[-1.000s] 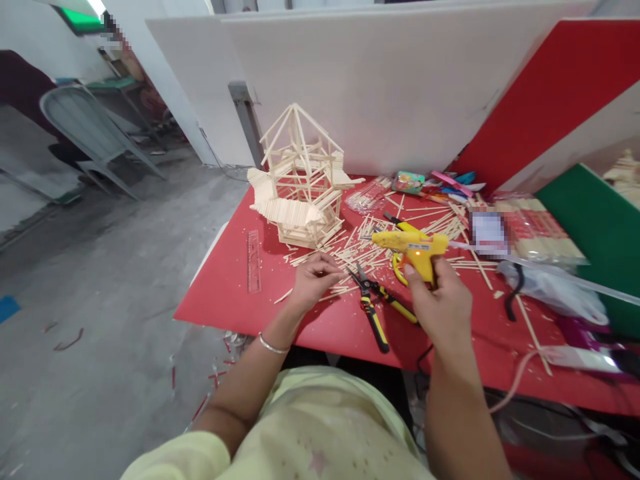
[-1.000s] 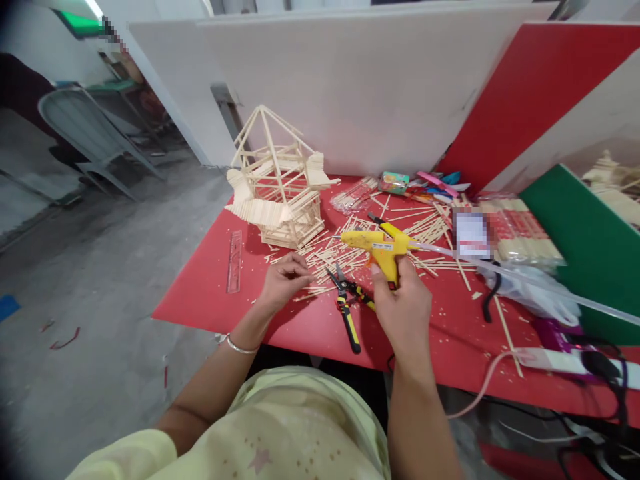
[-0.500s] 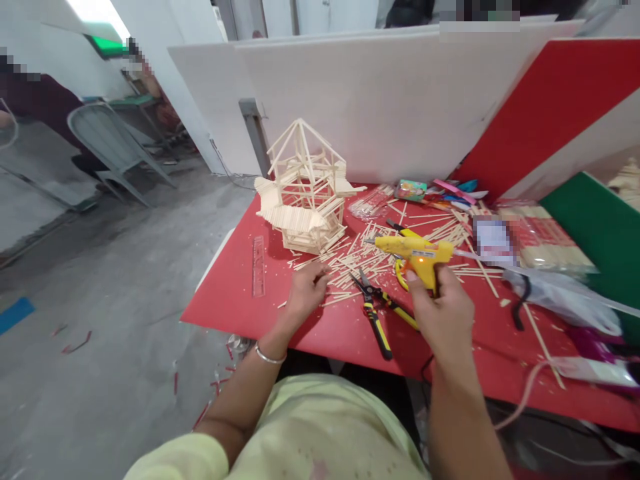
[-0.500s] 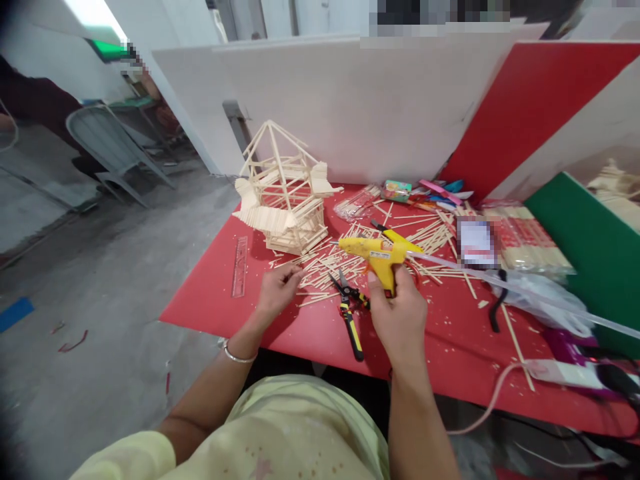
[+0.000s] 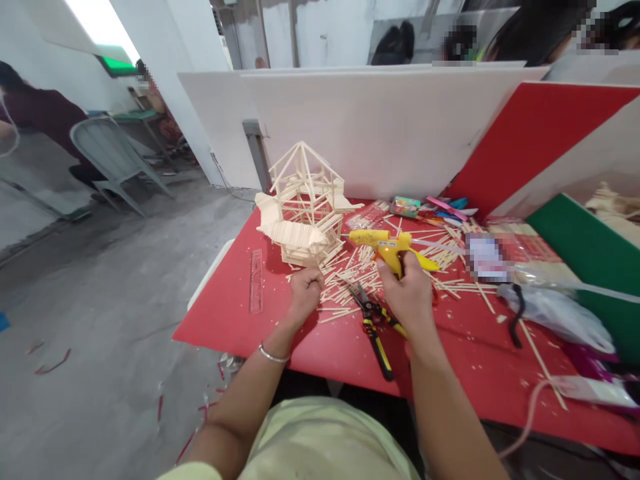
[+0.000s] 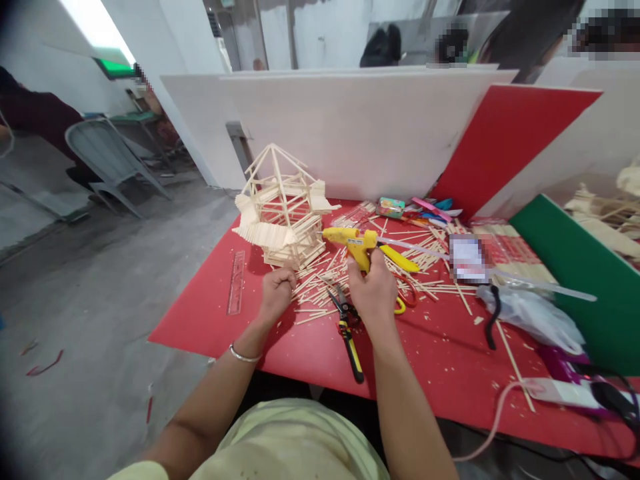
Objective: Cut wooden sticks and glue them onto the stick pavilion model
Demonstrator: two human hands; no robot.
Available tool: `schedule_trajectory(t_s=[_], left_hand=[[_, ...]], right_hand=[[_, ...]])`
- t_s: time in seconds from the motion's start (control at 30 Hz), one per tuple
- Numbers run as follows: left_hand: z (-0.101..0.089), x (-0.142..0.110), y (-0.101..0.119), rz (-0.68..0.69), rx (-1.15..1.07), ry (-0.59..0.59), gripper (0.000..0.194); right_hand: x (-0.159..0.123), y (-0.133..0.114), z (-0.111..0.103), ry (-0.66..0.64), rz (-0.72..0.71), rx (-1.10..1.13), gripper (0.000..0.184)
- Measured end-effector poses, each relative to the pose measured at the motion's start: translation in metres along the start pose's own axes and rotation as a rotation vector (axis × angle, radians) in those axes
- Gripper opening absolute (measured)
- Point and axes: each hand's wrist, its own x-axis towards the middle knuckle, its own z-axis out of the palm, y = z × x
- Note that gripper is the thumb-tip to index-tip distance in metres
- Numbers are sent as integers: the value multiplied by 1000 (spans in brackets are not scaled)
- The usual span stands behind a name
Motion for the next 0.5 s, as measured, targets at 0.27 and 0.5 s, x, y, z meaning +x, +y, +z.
schedule_trajectory(t_s=[0.27,0.5], left_hand=[[9,5,-19,85,-49,68,21],[9,1,-19,155,14,1,26]], right_hand=[[53,8,25,147,170,-212,49],[70,10,32,147,173,-188,49]])
